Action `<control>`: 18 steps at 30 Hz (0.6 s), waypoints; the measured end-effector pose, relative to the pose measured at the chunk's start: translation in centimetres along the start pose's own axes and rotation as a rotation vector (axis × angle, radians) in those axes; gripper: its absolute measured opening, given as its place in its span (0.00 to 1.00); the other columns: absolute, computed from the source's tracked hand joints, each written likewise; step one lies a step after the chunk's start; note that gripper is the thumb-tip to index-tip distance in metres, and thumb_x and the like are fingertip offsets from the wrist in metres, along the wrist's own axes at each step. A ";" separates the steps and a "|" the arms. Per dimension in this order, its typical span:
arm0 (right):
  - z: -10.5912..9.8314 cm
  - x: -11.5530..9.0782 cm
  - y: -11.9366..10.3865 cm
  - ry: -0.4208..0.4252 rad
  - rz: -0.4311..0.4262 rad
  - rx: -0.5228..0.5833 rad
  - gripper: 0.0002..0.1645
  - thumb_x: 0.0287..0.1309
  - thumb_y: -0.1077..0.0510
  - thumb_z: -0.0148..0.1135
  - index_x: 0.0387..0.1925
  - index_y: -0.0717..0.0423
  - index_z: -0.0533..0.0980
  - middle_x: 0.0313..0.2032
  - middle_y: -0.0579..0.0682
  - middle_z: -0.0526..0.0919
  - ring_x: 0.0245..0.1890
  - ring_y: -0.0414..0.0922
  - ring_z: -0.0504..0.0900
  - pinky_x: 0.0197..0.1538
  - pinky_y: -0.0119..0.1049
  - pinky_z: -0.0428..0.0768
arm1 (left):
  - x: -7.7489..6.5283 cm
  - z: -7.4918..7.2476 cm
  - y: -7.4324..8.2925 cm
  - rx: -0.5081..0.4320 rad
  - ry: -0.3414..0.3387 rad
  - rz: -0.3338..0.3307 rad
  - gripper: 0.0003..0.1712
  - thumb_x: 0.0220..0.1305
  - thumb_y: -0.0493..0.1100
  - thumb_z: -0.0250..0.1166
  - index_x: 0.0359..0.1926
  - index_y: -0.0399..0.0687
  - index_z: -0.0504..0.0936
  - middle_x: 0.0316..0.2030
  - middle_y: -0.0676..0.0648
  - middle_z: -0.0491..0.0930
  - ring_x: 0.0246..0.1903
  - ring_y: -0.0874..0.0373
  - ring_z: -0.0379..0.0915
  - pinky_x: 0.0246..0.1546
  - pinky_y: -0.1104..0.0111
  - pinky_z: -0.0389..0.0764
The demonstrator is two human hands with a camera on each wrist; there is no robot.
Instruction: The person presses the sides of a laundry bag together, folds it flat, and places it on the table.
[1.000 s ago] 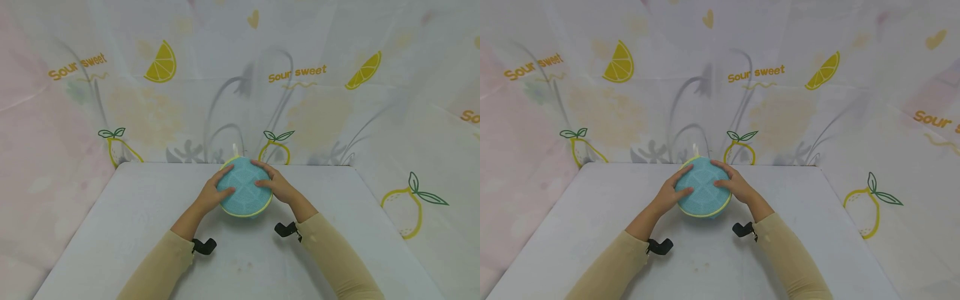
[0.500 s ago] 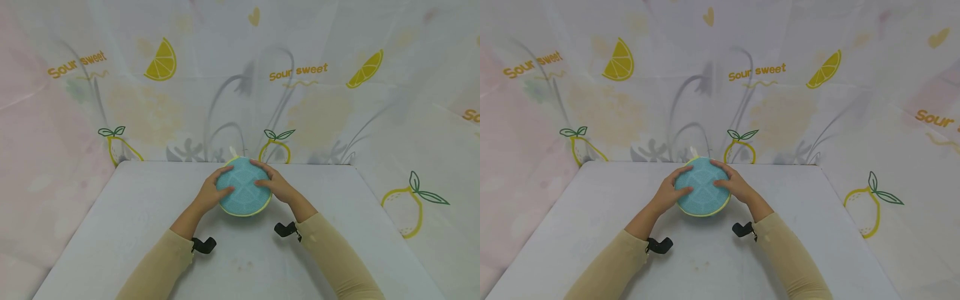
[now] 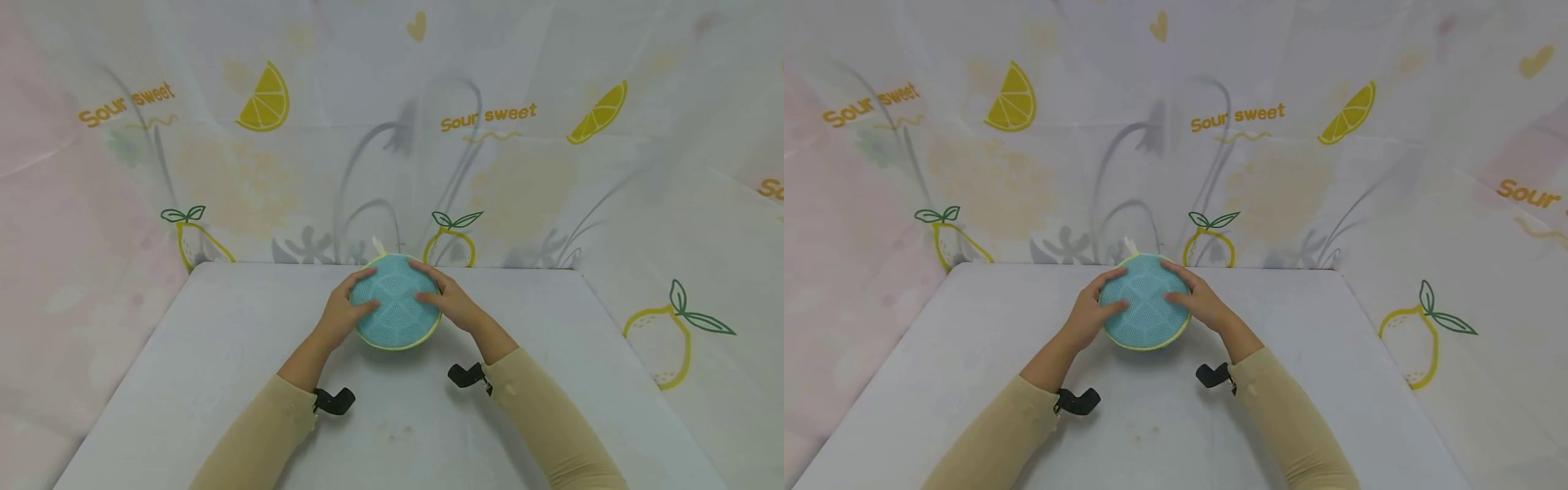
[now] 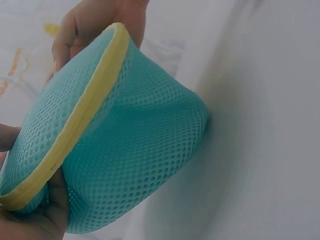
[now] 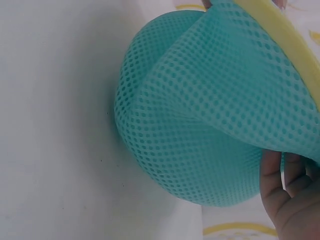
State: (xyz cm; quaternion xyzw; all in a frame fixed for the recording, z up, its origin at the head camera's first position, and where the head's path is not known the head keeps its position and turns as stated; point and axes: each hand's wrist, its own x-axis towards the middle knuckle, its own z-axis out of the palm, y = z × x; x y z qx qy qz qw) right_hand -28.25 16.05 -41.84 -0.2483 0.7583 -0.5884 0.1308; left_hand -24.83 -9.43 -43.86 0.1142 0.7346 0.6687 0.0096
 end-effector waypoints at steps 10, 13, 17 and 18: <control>-0.3 -0.2 0.4 0.020 -0.041 -0.028 0.36 0.72 0.60 0.57 0.77 0.52 0.58 0.77 0.53 0.53 0.76 0.53 0.52 0.73 0.54 0.58 | 0.3 0.4 0.5 -0.220 0.086 -0.069 0.40 0.61 0.28 0.68 0.73 0.50 0.66 0.75 0.45 0.57 0.70 0.47 0.57 0.69 0.52 0.63; -0.4 -0.3 0.2 0.042 -0.037 -0.120 0.35 0.73 0.58 0.56 0.77 0.51 0.58 0.77 0.54 0.54 0.75 0.54 0.54 0.72 0.55 0.60 | 0.5 0.5 0.6 -0.274 0.098 -0.070 0.40 0.62 0.27 0.67 0.73 0.47 0.65 0.75 0.45 0.56 0.71 0.48 0.56 0.70 0.55 0.61; -0.4 -0.5 -0.1 0.066 -0.020 -0.256 0.36 0.73 0.49 0.56 0.77 0.45 0.58 0.76 0.54 0.57 0.68 0.55 0.66 0.60 0.52 0.76 | 0.5 0.7 0.6 -0.330 0.115 -0.066 0.40 0.63 0.27 0.66 0.74 0.45 0.63 0.75 0.44 0.56 0.72 0.48 0.55 0.71 0.58 0.60; -0.4 -0.5 -0.2 0.068 -0.015 -0.271 0.36 0.73 0.46 0.55 0.77 0.44 0.58 0.75 0.55 0.58 0.64 0.55 0.71 0.54 0.49 0.79 | 0.5 0.7 0.7 -0.338 0.119 -0.064 0.40 0.63 0.27 0.65 0.74 0.44 0.63 0.75 0.44 0.56 0.72 0.48 0.56 0.71 0.57 0.60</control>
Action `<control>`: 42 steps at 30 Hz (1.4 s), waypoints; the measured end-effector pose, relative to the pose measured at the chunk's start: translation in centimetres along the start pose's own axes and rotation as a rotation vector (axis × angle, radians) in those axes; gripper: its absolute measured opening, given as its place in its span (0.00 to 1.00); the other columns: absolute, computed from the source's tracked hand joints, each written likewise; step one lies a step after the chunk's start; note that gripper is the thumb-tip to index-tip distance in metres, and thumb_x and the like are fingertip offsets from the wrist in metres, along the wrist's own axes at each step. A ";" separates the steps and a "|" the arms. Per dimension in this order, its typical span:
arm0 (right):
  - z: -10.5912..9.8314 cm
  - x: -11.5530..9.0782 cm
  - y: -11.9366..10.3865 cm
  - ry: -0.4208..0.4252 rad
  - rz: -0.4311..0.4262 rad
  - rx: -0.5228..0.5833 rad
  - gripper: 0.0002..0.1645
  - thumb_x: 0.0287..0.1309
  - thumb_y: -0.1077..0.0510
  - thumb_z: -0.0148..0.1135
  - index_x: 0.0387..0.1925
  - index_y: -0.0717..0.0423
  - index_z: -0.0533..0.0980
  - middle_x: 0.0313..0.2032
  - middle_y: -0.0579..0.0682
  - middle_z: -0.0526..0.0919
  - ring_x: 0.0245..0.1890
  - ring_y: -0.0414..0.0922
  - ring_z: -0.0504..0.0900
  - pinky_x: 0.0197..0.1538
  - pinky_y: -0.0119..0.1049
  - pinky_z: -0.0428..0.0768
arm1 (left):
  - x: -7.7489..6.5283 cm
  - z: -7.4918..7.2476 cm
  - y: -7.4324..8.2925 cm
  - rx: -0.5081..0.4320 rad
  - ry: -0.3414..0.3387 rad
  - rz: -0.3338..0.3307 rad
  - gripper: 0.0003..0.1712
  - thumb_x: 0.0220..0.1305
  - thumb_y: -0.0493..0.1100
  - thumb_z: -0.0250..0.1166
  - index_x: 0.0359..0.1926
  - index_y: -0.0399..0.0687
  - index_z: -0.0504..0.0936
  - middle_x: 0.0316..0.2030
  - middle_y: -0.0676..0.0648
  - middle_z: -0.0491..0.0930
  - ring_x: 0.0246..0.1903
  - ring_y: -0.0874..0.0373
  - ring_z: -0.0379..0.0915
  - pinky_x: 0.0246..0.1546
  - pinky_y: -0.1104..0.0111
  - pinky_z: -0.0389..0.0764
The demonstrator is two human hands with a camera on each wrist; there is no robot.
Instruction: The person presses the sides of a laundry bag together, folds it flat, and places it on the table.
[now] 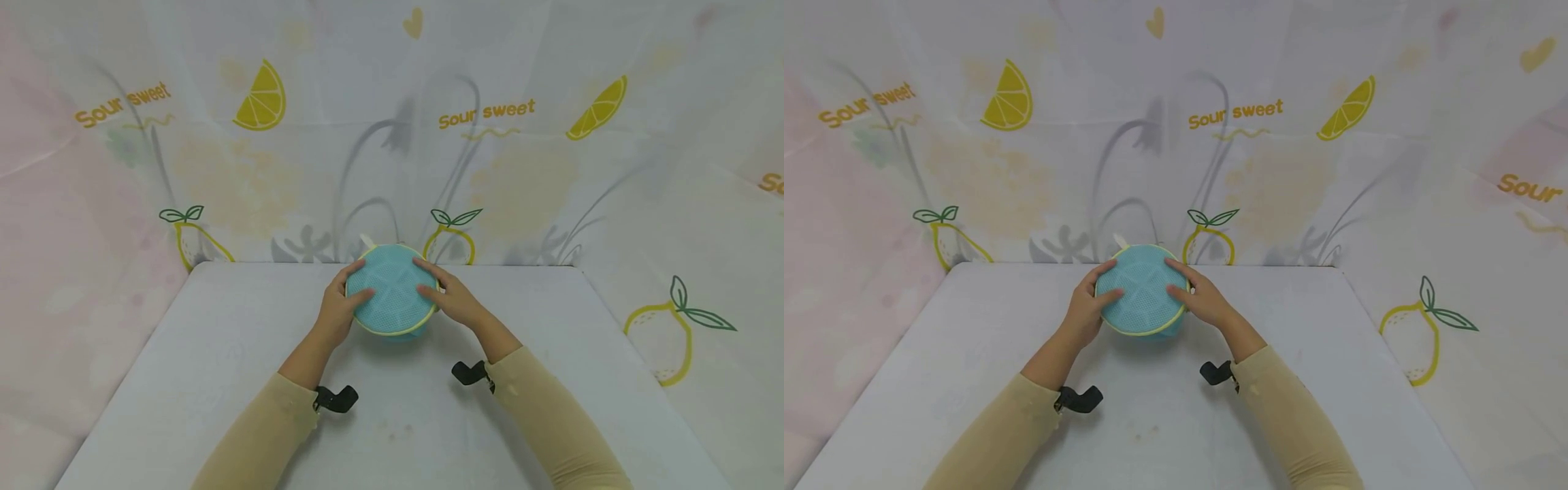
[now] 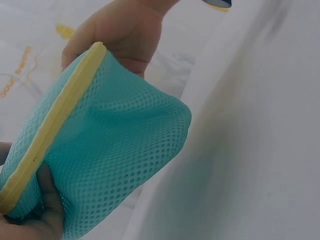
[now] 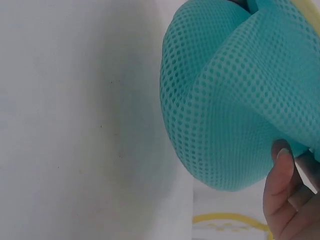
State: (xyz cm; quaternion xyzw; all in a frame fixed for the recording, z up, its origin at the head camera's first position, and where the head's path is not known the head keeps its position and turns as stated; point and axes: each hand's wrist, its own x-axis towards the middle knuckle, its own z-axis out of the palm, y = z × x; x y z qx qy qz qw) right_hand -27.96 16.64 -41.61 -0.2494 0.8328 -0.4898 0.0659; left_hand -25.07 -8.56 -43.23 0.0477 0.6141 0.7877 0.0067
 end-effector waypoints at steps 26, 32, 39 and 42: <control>0.5 0.2 -0.2 0.101 0.058 0.289 0.37 0.70 0.58 0.60 0.76 0.51 0.59 0.77 0.55 0.52 0.75 0.55 0.55 0.72 0.54 0.61 | -0.1 1.1 -0.8 0.150 -0.042 -0.043 0.43 0.66 0.31 0.64 0.77 0.52 0.56 0.78 0.43 0.47 0.76 0.44 0.42 0.74 0.51 0.50; 0.6 0.4 0.3 0.097 0.099 0.426 0.38 0.68 0.63 0.60 0.76 0.52 0.59 0.77 0.53 0.52 0.74 0.54 0.58 0.68 0.53 0.68 | -0.3 1.1 -0.7 0.241 -0.077 -0.055 0.44 0.67 0.35 0.64 0.77 0.56 0.53 0.79 0.44 0.44 0.77 0.44 0.39 0.74 0.51 0.48; 0.6 0.4 0.1 0.104 0.094 0.507 0.38 0.67 0.66 0.59 0.75 0.56 0.59 0.77 0.54 0.53 0.73 0.55 0.60 0.61 0.40 0.76 | -0.4 1.0 -1.2 0.327 -0.079 -0.013 0.43 0.68 0.37 0.64 0.77 0.59 0.54 0.79 0.45 0.44 0.77 0.44 0.40 0.74 0.50 0.48; 0.6 0.4 0.1 0.103 0.085 0.524 0.38 0.67 0.67 0.58 0.75 0.57 0.58 0.77 0.55 0.53 0.73 0.56 0.60 0.58 0.36 0.78 | -0.4 0.9 -1.3 0.357 -0.077 0.008 0.43 0.68 0.38 0.64 0.77 0.59 0.54 0.79 0.45 0.45 0.76 0.44 0.42 0.74 0.49 0.49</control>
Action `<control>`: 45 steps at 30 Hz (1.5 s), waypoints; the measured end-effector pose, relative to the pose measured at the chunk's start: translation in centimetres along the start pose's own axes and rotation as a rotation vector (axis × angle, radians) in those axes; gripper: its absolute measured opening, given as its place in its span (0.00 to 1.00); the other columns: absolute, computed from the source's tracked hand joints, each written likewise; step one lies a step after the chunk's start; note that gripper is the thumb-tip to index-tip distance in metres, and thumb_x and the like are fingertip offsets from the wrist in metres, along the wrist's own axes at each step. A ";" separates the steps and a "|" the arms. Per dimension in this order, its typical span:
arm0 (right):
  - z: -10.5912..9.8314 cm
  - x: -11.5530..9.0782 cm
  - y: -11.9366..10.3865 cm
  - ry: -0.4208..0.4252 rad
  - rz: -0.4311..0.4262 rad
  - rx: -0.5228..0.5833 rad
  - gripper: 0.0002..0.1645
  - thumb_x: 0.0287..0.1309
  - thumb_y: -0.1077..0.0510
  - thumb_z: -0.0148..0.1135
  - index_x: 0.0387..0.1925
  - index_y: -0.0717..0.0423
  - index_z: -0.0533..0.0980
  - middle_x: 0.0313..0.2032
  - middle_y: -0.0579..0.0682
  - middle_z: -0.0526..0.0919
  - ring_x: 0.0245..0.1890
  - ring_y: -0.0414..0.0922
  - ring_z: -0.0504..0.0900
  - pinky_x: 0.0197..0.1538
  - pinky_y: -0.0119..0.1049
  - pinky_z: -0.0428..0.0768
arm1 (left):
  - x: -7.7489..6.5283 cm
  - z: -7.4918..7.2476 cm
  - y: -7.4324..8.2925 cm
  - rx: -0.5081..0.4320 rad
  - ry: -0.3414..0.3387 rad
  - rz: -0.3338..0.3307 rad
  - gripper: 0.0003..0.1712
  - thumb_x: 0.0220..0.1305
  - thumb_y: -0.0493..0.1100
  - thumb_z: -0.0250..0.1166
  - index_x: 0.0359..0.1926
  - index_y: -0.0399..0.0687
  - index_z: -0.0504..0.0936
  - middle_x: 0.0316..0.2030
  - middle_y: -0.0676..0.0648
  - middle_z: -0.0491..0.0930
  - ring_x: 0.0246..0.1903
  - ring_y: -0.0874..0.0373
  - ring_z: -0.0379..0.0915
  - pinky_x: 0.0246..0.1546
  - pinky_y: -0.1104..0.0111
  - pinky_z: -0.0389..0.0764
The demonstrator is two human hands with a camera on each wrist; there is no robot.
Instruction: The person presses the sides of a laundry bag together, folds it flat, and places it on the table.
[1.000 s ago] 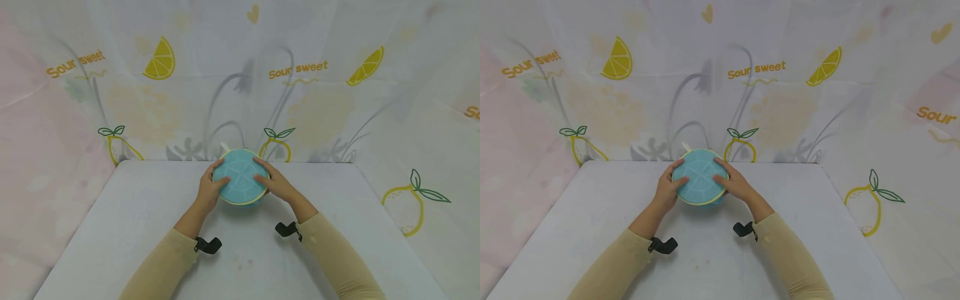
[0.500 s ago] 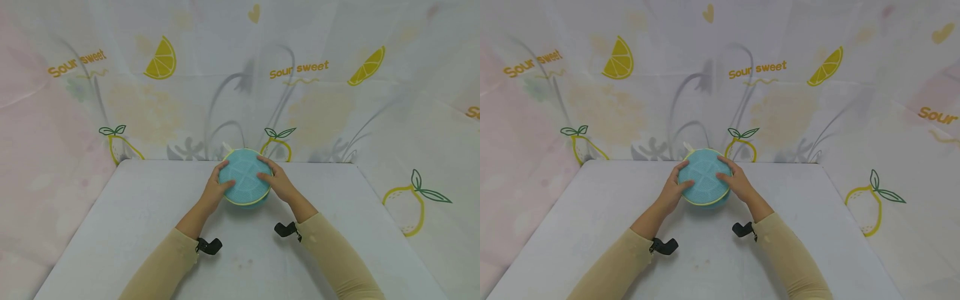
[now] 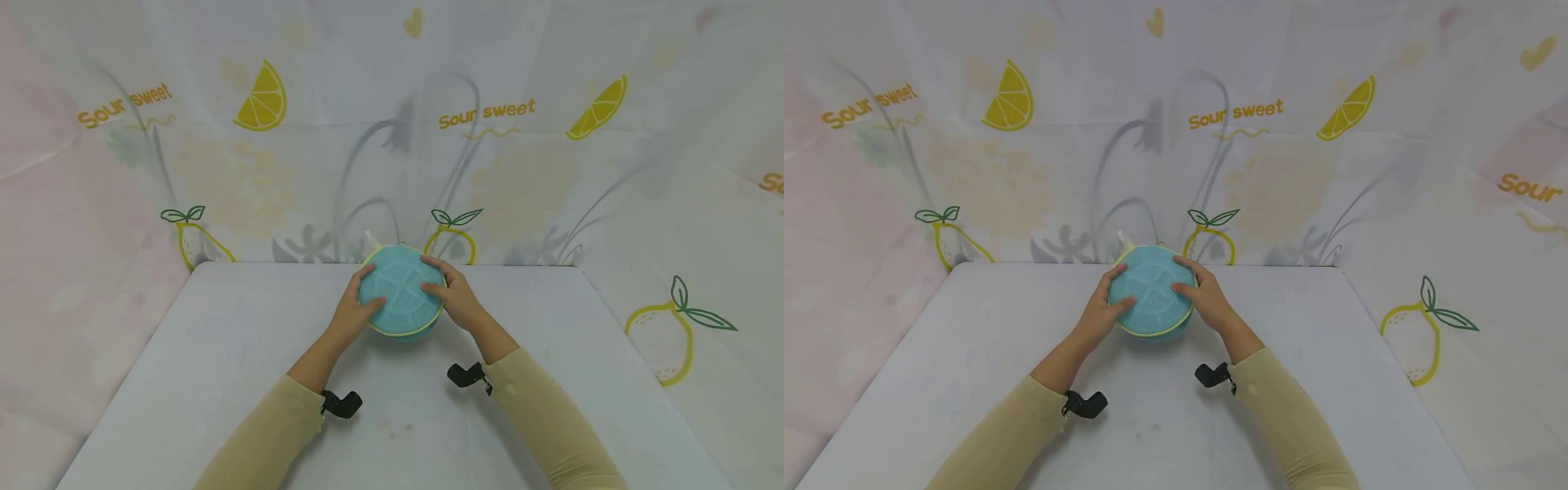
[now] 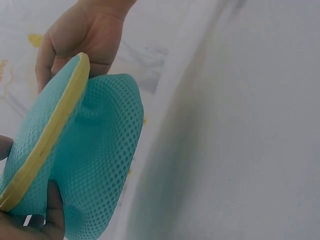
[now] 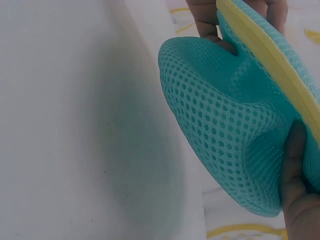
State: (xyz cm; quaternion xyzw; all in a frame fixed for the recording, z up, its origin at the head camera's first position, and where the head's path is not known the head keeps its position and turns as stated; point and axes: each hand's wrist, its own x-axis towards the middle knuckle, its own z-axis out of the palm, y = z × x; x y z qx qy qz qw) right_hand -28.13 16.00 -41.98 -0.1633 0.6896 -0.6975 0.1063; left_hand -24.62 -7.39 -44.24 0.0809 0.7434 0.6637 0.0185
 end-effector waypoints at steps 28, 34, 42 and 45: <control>0.3 0.0 0.0 -0.054 0.000 0.076 0.38 0.67 0.71 0.54 0.75 0.61 0.57 0.77 0.54 0.52 0.74 0.55 0.57 0.64 0.38 0.72 | 0.3 -1.3 -0.3 -0.038 -0.076 0.102 0.39 0.68 0.37 0.64 0.76 0.51 0.59 0.78 0.45 0.48 0.76 0.45 0.45 0.73 0.50 0.52; 0.5 0.0 -0.2 -0.044 0.009 0.057 0.39 0.67 0.71 0.55 0.76 0.57 0.56 0.78 0.53 0.48 0.76 0.53 0.51 0.73 0.52 0.58 | 0.0 -1.2 0.5 -0.071 -0.076 0.079 0.42 0.67 0.33 0.64 0.77 0.46 0.57 0.78 0.42 0.47 0.76 0.44 0.45 0.73 0.50 0.52; 0.4 0.1 -0.2 -0.043 0.008 0.051 0.42 0.65 0.71 0.57 0.77 0.55 0.56 0.78 0.52 0.48 0.77 0.53 0.50 0.74 0.52 0.55 | -1.3 -1.0 2.7 -0.077 -0.079 0.082 0.41 0.64 0.30 0.63 0.76 0.41 0.58 0.77 0.39 0.49 0.76 0.43 0.44 0.74 0.50 0.50; 0.3 0.1 -0.2 -0.045 0.013 0.052 0.42 0.64 0.71 0.58 0.77 0.56 0.56 0.78 0.51 0.49 0.76 0.54 0.52 0.73 0.53 0.57 | -0.8 -1.0 1.8 -0.079 -0.084 0.069 0.41 0.64 0.29 0.63 0.76 0.41 0.58 0.77 0.40 0.49 0.76 0.44 0.43 0.74 0.50 0.49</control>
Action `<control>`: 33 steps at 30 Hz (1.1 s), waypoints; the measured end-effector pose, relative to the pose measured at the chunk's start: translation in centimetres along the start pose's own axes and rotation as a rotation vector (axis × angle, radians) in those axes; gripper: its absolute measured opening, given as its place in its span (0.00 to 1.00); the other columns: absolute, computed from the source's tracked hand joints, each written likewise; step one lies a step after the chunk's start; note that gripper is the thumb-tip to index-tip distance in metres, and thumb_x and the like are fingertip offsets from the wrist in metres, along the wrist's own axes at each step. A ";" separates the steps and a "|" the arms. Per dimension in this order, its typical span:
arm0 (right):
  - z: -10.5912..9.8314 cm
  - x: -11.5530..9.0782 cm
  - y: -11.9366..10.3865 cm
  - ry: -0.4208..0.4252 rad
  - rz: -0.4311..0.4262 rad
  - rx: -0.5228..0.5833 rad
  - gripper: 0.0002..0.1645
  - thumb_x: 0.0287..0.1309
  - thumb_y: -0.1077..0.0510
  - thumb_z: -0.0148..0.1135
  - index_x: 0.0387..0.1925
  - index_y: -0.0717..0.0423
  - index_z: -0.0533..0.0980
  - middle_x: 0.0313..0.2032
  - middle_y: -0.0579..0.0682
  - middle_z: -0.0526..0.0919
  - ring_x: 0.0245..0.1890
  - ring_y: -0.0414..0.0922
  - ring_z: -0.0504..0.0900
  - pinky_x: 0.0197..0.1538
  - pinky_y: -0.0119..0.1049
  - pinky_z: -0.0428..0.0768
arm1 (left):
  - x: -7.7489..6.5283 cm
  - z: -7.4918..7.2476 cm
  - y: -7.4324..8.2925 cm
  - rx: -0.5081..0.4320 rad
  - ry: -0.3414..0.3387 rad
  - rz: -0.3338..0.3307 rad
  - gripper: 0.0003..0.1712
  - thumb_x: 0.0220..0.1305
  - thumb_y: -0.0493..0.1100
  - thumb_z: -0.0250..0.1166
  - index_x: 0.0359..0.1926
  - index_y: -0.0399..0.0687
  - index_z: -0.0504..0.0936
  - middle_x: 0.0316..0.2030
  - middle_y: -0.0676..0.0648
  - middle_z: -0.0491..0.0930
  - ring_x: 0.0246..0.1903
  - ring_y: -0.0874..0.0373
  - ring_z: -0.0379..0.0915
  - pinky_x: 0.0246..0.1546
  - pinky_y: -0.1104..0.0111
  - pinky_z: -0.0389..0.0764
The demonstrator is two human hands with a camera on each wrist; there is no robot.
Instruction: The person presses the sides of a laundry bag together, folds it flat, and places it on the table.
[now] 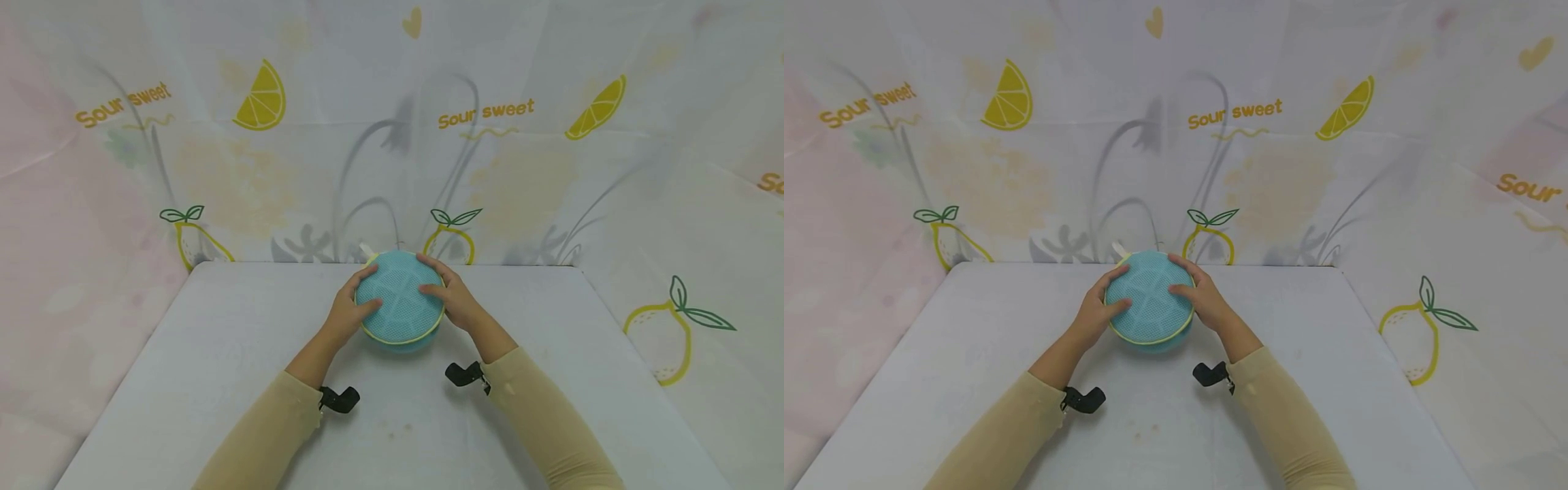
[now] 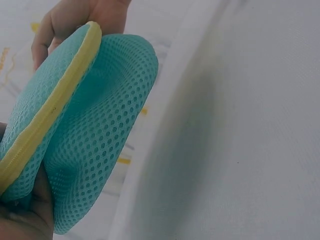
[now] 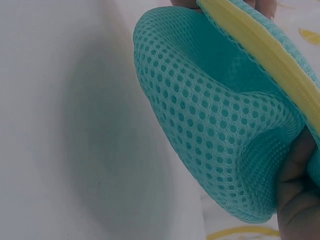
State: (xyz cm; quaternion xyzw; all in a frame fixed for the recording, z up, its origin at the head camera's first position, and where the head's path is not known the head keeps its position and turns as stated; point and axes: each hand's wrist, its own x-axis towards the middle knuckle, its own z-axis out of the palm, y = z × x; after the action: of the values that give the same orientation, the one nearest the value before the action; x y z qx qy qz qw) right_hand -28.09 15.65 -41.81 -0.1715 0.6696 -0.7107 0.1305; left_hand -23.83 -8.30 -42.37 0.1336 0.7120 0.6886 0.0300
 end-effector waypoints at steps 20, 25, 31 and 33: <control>-0.2 -0.1 0.4 -0.029 0.017 0.007 0.40 0.67 0.70 0.56 0.77 0.58 0.56 0.78 0.54 0.49 0.76 0.54 0.52 0.73 0.51 0.59 | 1.0 -0.3 -2.4 -0.036 0.056 -0.039 0.37 0.64 0.32 0.67 0.72 0.48 0.68 0.76 0.46 0.56 0.75 0.46 0.50 0.72 0.53 0.56; -0.2 0.0 0.6 -0.019 0.017 -0.008 0.36 0.69 0.68 0.56 0.75 0.59 0.58 0.77 0.55 0.51 0.75 0.54 0.55 0.72 0.52 0.61 | 1.0 -0.2 -2.3 -0.071 0.106 -0.084 0.31 0.67 0.37 0.66 0.70 0.47 0.71 0.75 0.46 0.59 0.74 0.47 0.52 0.72 0.55 0.58; -0.6 -0.1 0.5 -0.021 0.038 -0.174 0.34 0.72 0.60 0.58 0.75 0.52 0.61 0.76 0.52 0.55 0.72 0.54 0.62 0.64 0.47 0.73 | 1.1 0.1 -2.1 -0.124 0.154 -0.131 0.29 0.67 0.38 0.67 0.67 0.48 0.73 0.74 0.41 0.58 0.72 0.42 0.55 0.69 0.54 0.64; -0.8 -0.2 0.4 -0.035 0.052 -0.229 0.35 0.72 0.57 0.58 0.76 0.49 0.60 0.76 0.52 0.55 0.69 0.55 0.66 0.57 0.44 0.79 | 1.2 0.1 -2.1 -0.155 0.161 -0.144 0.29 0.67 0.38 0.67 0.67 0.48 0.73 0.74 0.40 0.58 0.72 0.41 0.56 0.68 0.54 0.66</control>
State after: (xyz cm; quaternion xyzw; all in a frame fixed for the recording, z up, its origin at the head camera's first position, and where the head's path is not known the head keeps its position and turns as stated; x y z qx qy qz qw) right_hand -28.30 16.43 -42.28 -0.1799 0.7484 -0.6228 0.1401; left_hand -25.24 -7.97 -44.25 0.0234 0.6644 0.7463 0.0324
